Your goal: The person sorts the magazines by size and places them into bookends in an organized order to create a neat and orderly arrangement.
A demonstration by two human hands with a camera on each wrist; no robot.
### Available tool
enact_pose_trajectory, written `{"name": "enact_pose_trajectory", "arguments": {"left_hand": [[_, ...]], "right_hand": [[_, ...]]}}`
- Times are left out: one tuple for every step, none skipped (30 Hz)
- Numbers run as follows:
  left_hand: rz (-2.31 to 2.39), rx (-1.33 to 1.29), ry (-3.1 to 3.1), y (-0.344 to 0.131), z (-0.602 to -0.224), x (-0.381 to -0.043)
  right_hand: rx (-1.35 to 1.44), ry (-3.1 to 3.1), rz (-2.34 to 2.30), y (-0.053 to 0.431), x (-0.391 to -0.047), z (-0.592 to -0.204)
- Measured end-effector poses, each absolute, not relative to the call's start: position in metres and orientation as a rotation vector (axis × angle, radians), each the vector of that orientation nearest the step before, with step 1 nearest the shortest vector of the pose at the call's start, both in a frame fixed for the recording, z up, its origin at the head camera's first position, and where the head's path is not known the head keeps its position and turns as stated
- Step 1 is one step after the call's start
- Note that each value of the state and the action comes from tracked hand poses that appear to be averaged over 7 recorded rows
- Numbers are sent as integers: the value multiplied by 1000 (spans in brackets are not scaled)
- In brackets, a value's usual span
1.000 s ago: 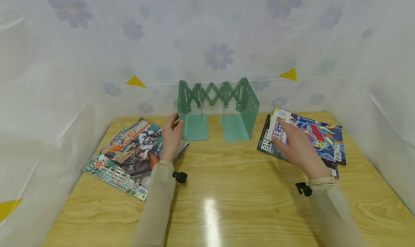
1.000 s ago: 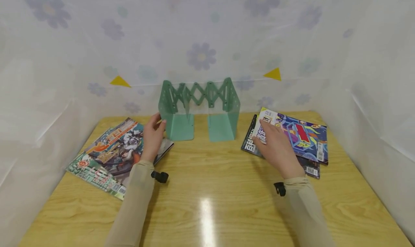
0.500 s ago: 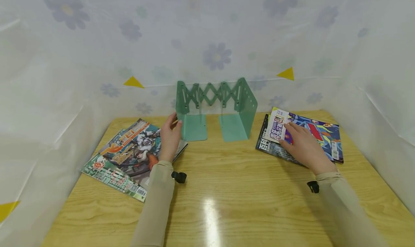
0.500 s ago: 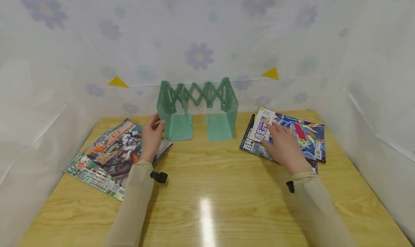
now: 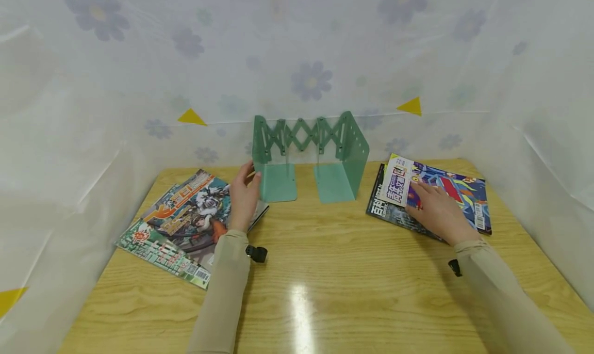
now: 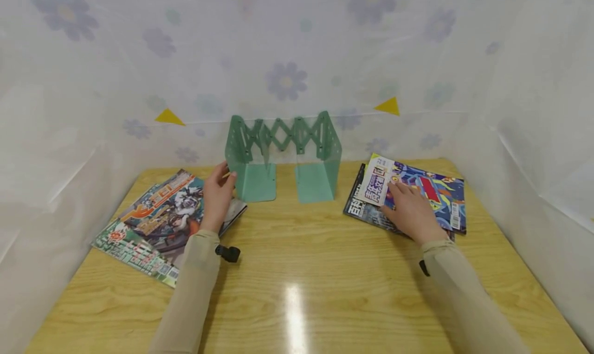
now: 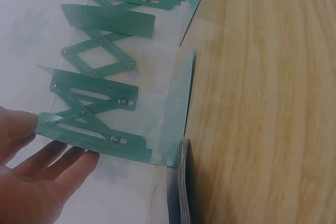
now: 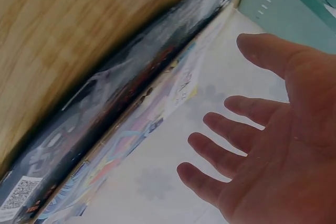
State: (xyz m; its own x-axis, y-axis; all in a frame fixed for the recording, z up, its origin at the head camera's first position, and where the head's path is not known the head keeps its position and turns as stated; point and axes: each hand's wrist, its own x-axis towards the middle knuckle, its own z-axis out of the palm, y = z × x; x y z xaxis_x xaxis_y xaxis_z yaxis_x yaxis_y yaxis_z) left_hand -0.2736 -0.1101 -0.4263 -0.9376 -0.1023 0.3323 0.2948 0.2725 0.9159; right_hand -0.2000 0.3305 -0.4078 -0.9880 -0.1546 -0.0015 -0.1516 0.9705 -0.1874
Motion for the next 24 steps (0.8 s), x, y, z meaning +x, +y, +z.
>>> {"name": "enact_pose_trajectory", "arguments": {"left_hand": [[-1710, -176, -2222, -110, -426, -274], [-1711, -177, -2219, -110, -426, -274], [-1712, -177, -2219, -110, -426, -274], [-1710, -174, -2219, -110, -426, -274], [-1711, -171, -2217, -110, -426, -274], [-1710, -170, -2217, -110, -426, -274], [-1709, -167, -2216, -110, -426, -274], [-1707, -165, -2216, -110, -426, -274], [-1706, -163, -2217, -110, -426, -274], [-1704, -163, -2218, -110, -427, -274], [-1703, -163, -2218, -110, -427, -274], [-1700, -165, -2220, -111, -427, -274], [-1697, -165, -2222, -110, -427, -275], [-1698, -165, -2222, -110, -427, -275], [-1703, -166, -2220, -111, -427, -275], [-1704, -165, -2222, -111, -427, -275], [-1705, -161, -2224, -111, -427, -275], [-1705, -160, -2228, -111, -427, -275], [-1708, -158, -2228, -111, -427, -276], [-1713, -160, -2228, -112, -427, -276], [-1712, -160, -2231, -112, -427, -276], [-1710, -160, -2236, -112, -427, -275], [-1712, -158, -2239, -112, -427, -275], [-1713, -158, -2240, -112, -428, -275]], "right_hand": [[-237, 3099, -285, 332, -201, -409], [-237, 3099, -282, 333, -203, -411], [-237, 3098, -276, 334, -204, -413], [-241, 3097, -265, 335, -206, -415], [-241, 3096, -257, 335, -207, -417], [-247, 3093, -247, 336, -208, -419], [-248, 3092, -237, 337, -209, -421], [-251, 3091, -229, 338, -210, -423], [-250, 3089, -220, 339, -211, -424], [-252, 3087, -213, 340, -212, -426], [-250, 3086, -208, 340, -212, -427], [-252, 3085, -201, 341, -213, -428], [-248, 3084, -195, 342, -213, -430], [-244, 3080, -191, 343, -214, -431], [-237, 3075, -189, 344, -215, -432], [-231, 3069, -189, 345, -216, -433], [-220, 3059, -193, 346, -216, -434], [-210, 3051, -196, 347, -217, -435], [-195, 3043, -204, 347, -218, -435], [-180, 3029, -212, 348, -219, -436], [-165, 3016, -222, 348, -219, -436], [-153, 3003, -231, 349, -220, -437], [-141, 2989, -238, 349, -220, -438], [-137, 2981, -241, 350, -220, -438]]}}
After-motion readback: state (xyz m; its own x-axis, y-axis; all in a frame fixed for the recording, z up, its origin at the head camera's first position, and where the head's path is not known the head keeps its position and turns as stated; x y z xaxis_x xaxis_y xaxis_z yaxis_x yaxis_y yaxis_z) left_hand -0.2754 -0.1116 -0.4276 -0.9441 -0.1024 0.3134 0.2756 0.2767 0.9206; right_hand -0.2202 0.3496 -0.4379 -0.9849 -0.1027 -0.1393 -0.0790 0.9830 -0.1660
